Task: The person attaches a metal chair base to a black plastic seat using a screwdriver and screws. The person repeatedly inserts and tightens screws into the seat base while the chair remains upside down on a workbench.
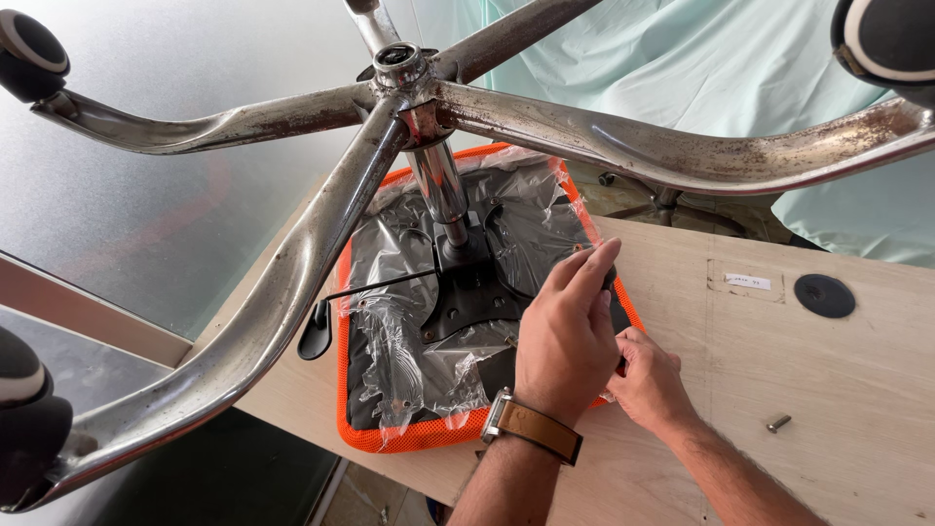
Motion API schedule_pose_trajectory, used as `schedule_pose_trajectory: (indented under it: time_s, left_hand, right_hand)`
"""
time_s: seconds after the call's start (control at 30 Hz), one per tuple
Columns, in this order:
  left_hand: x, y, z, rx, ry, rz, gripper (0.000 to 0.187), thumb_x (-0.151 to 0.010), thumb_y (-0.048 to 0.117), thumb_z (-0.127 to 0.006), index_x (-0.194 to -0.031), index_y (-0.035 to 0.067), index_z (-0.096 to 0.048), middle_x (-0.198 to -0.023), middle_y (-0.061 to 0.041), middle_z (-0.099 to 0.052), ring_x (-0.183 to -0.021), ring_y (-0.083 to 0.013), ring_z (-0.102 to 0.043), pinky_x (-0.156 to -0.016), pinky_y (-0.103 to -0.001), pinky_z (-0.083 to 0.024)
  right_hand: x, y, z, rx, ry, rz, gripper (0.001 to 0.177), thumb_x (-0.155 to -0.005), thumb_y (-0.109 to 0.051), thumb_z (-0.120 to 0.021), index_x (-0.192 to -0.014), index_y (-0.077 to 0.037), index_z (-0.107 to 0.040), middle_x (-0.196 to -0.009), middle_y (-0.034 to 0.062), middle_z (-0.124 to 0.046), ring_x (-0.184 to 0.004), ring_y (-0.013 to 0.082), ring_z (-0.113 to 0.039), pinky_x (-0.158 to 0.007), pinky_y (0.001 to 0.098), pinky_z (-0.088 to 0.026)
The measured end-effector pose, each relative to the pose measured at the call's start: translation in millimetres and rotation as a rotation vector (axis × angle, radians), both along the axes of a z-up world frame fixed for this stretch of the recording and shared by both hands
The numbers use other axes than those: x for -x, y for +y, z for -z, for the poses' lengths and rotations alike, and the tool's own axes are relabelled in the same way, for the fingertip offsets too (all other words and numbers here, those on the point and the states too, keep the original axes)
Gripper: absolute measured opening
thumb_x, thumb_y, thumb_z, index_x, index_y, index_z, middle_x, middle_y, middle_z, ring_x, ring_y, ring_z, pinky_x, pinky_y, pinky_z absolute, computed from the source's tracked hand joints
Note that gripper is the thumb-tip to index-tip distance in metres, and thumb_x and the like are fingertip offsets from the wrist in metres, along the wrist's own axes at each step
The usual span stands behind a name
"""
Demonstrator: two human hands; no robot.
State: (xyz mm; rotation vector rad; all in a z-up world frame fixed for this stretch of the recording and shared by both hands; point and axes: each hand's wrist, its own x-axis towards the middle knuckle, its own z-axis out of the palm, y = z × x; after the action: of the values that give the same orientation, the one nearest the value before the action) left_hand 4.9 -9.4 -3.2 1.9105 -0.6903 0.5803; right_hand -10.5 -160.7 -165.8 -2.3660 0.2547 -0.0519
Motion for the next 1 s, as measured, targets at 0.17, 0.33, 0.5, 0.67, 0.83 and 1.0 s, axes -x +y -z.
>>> schedule_pose_trajectory:
  time_s: [0.17, 0.33, 0.5, 0.67, 0.83, 1.0]
  left_hand:
    - [2, -8, 0, -0.017, 0.23, -0.115, 0.054, -0.085, 0.009, -0.074, -0.137, 0.01, -0.06, -0.126, -0.021, -0.057, -0.098, -0.0305, -0.069, -0.08, -0.037, -0.06]
    - [-1, -1, 2, -0.061, 0.274, -0.095, 0.043, -0.095, 0.015, -0.073, -0.137, 0.016, -0.062, -0.121, -0.013, -0.069, -0.102, -0.0278, -0.074, -0.083, -0.038, -0.062]
    - [-2, 0, 5, 0.011, 0.158, -0.019, 0.056, -0.096, 0.0, -0.056, -0.151, 0.003, -0.046, -0.135, -0.018, -0.063, -0.114, -0.0344, -0.069, -0.089, -0.042, -0.06]
    - [2, 1, 8, -0.148, -0.056, -0.187, 0.06, -0.087, 0.02, -0.076, -0.14, 0.006, -0.052, -0.133, -0.027, -0.055, -0.112, -0.0416, -0.065, -0.084, -0.044, -0.059]
    - [-5, 6, 18, -0.148, 0.232, -0.066, 0.066, -0.098, 0.015, -0.067, -0.157, 0.007, -0.038, -0.12, -0.018, -0.063, -0.099, -0.0335, -0.071, -0.076, -0.042, -0.061]
    - [0, -4, 31, 0.108, 0.065, 0.051, 0.058, -0.103, 0.003, -0.059, -0.152, -0.001, -0.028, -0.132, -0.019, -0.059, -0.114, -0.0356, -0.068, -0.091, -0.043, -0.059]
  right_hand:
    - [0, 0, 1, 0.022, 0.015, 0.01, 0.021, -0.082, -0.029, -0.08, -0.091, -0.013, -0.07, -0.082, -0.0063, -0.06, -0.077, 0.0117, -0.064, -0.1, 0.0431, -0.037]
    - [-1, 2, -3, -0.004, 0.034, 0.029, 0.021, -0.082, -0.029, -0.082, -0.085, -0.01, -0.071, -0.085, -0.0046, -0.061, -0.075, 0.0123, -0.064, -0.1, 0.0416, -0.043]
    - [0, 1, -2, -0.122, 0.046, 0.055, 0.025, -0.076, -0.024, -0.083, -0.089, -0.009, -0.068, -0.082, -0.0047, -0.061, -0.069, 0.0113, -0.063, -0.082, 0.0393, -0.058]
    - [0, 0, -1, -0.037, -0.012, 0.03, 0.026, -0.081, -0.024, -0.082, -0.089, -0.004, -0.068, -0.078, -0.0037, -0.064, -0.068, 0.0101, -0.065, -0.085, 0.0376, -0.053]
    - [-1, 4, -6, -0.025, 0.007, 0.043, 0.021, -0.081, -0.026, -0.082, -0.093, -0.011, -0.073, -0.08, -0.0036, -0.061, -0.069, 0.0127, -0.062, -0.086, 0.0387, -0.053]
    - [1, 3, -7, 0.014, -0.072, 0.005, 0.021, -0.076, -0.02, -0.083, -0.089, -0.007, -0.072, -0.09, -0.0074, -0.063, -0.082, 0.01, -0.064, -0.094, 0.0418, -0.047]
